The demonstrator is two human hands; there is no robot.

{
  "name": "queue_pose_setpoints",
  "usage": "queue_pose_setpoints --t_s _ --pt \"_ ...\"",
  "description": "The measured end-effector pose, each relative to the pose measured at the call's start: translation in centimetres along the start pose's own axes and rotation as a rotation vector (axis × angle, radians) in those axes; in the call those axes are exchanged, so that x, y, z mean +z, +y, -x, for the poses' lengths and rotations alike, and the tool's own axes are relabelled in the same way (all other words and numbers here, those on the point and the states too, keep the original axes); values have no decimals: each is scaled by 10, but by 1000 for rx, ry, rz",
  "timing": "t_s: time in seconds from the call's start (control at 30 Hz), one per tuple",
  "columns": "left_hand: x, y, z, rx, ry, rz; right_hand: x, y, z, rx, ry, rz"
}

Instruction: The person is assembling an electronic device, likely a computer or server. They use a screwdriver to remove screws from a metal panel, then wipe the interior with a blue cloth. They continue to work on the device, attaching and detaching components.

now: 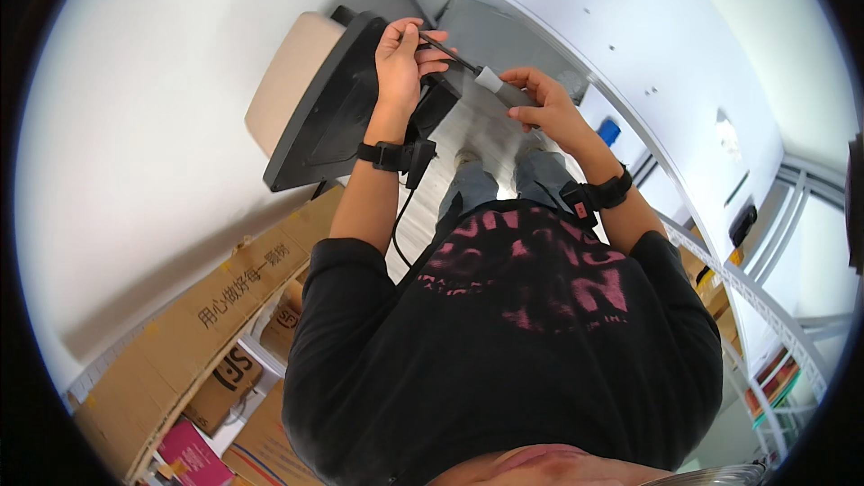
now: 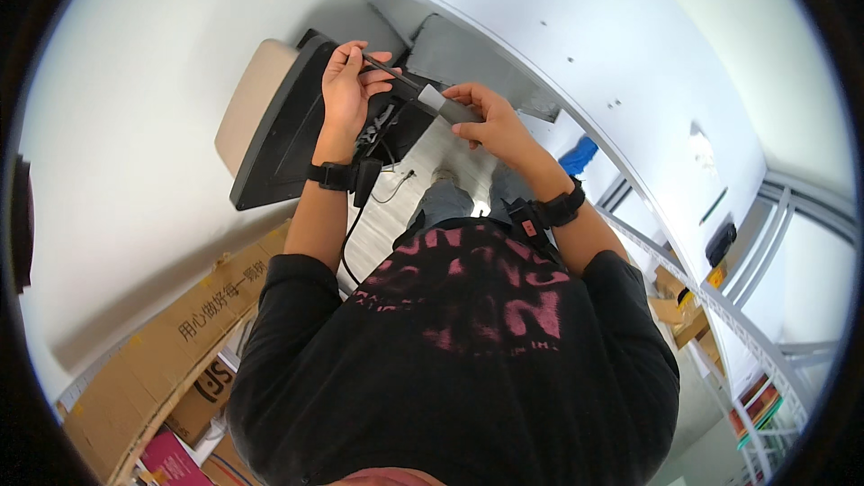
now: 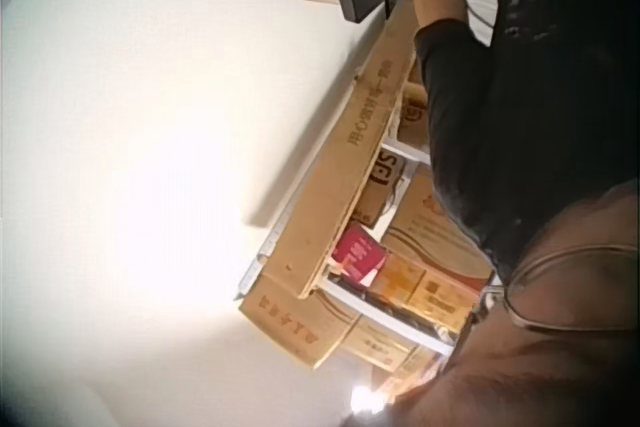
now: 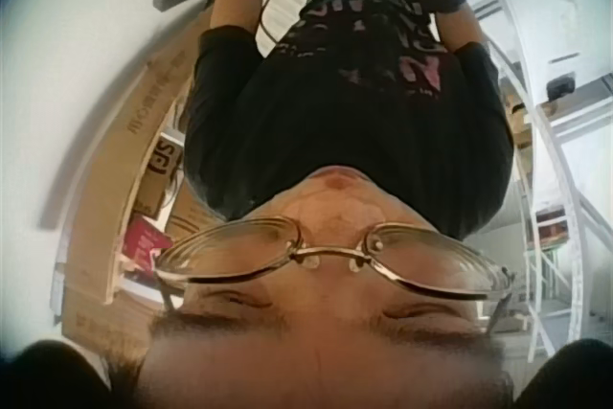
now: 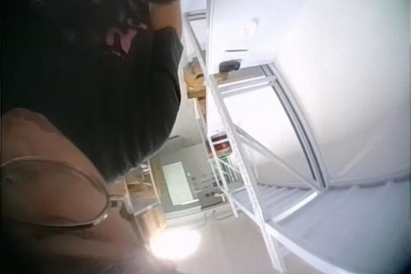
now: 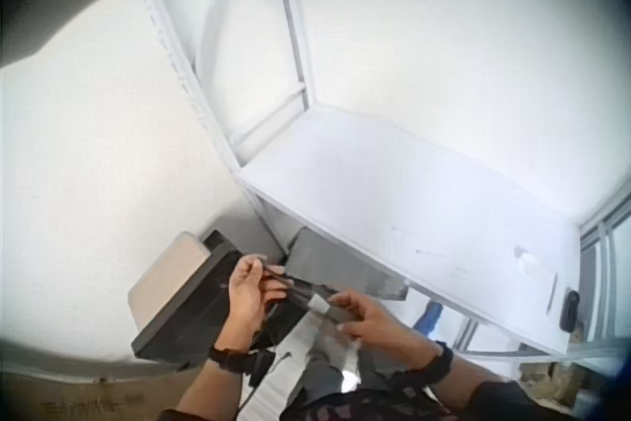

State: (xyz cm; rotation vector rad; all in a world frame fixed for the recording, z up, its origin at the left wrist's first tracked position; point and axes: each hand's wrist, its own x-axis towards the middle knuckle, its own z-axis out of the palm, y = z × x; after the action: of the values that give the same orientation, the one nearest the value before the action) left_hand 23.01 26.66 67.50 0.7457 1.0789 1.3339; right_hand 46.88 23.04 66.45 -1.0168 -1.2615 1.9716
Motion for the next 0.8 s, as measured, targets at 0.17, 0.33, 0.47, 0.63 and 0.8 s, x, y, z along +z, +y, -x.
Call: queue_pose_setpoints --t_s 0.17,0.33,0.47,0.63,0.8 --pt "51 -45 -9 -171 -107 31 -48 10 48 -6 159 29" --pt "121 -90 -14 -311 -194 -81 -104 41 118 -9 373 -14" --pt "168 -131 -18 177 -289 -700 -134 52 174 -30 577 -129" --pt "225 -156 -7 549 -458 -900 -158 57 212 -81 740 -281" --pt "240 -171 -10 666 -552 -1069 -182 55 215 -106 748 -281"
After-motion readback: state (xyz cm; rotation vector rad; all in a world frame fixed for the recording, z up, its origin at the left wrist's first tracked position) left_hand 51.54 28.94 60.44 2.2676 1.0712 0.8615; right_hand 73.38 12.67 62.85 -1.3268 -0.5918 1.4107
